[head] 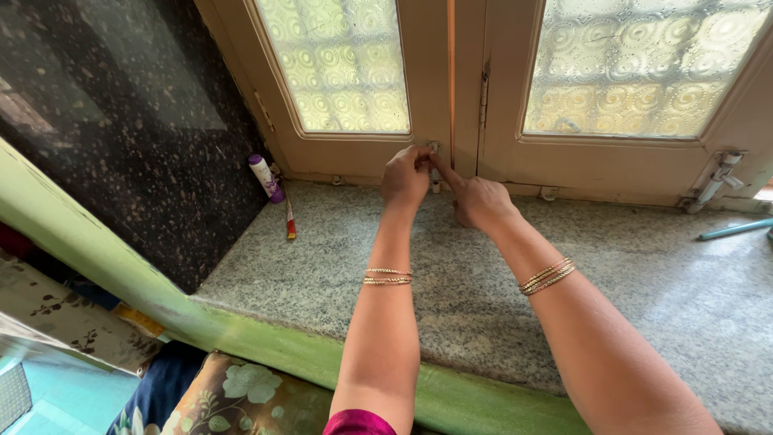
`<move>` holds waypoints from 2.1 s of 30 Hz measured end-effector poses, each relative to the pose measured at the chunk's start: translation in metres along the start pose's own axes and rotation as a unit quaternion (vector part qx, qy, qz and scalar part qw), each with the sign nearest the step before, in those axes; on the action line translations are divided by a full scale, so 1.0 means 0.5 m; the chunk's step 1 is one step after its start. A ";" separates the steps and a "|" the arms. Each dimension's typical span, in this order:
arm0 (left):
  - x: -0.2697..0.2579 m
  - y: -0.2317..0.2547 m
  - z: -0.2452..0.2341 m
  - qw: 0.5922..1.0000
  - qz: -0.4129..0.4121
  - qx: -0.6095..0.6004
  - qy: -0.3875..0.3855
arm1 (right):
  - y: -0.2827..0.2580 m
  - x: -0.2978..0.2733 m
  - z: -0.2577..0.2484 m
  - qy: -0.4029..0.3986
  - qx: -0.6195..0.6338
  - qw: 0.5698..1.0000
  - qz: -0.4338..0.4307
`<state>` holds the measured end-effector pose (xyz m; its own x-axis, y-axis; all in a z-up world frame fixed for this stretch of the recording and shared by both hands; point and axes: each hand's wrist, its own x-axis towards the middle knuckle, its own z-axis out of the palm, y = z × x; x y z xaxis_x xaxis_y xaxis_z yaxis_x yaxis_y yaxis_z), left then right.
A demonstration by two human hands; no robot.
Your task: The person applies a substance from a small bottle to the window latch mechanism using a brush. They then repeatedly open and close the window sash and manipulate the latch to test its operation.
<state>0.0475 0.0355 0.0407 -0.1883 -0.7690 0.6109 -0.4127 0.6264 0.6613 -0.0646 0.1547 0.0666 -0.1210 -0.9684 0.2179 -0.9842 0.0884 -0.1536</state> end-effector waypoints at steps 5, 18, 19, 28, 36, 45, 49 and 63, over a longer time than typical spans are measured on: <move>-0.002 -0.001 0.016 0.999 -0.037 0.017 0.021 | 0.003 0.003 0.014 0.005 0.038 0.999 -0.004; -0.007 0.002 0.015 0.988 -0.113 0.085 -0.059 | 0.008 0.011 0.027 -0.051 0.015 0.999 -0.006; -0.007 0.000 0.016 0.989 -0.106 0.091 -0.056 | 0.007 0.011 0.026 -0.031 0.016 0.999 -0.020; -0.004 -0.015 0.024 0.992 -0.079 0.091 -0.040 | -0.007 0.019 0.035 -0.128 -0.038 0.989 0.066; -0.003 -0.027 0.030 0.990 -0.096 0.094 -0.053 | -0.017 0.021 0.090 -0.037 -0.123 0.992 0.004; -0.004 -0.017 0.029 0.984 -0.121 0.107 -0.073 | -0.026 0.026 0.134 0.045 -0.152 0.987 0.007; -0.001 -0.013 0.028 0.985 -0.126 0.091 -0.077 | -0.023 0.032 0.146 -0.011 -0.158 0.987 0.029; -0.010 -0.030 0.048 0.993 -0.045 0.104 -0.046 | -0.021 0.054 0.203 -0.111 -0.148 0.980 0.066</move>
<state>0.0332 0.0270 0.0172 -0.2189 -0.8344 0.5058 -0.6039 0.5230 0.6014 -0.0446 0.1042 -0.0237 -0.2509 -0.9680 -0.0046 -0.9602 0.2483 0.1283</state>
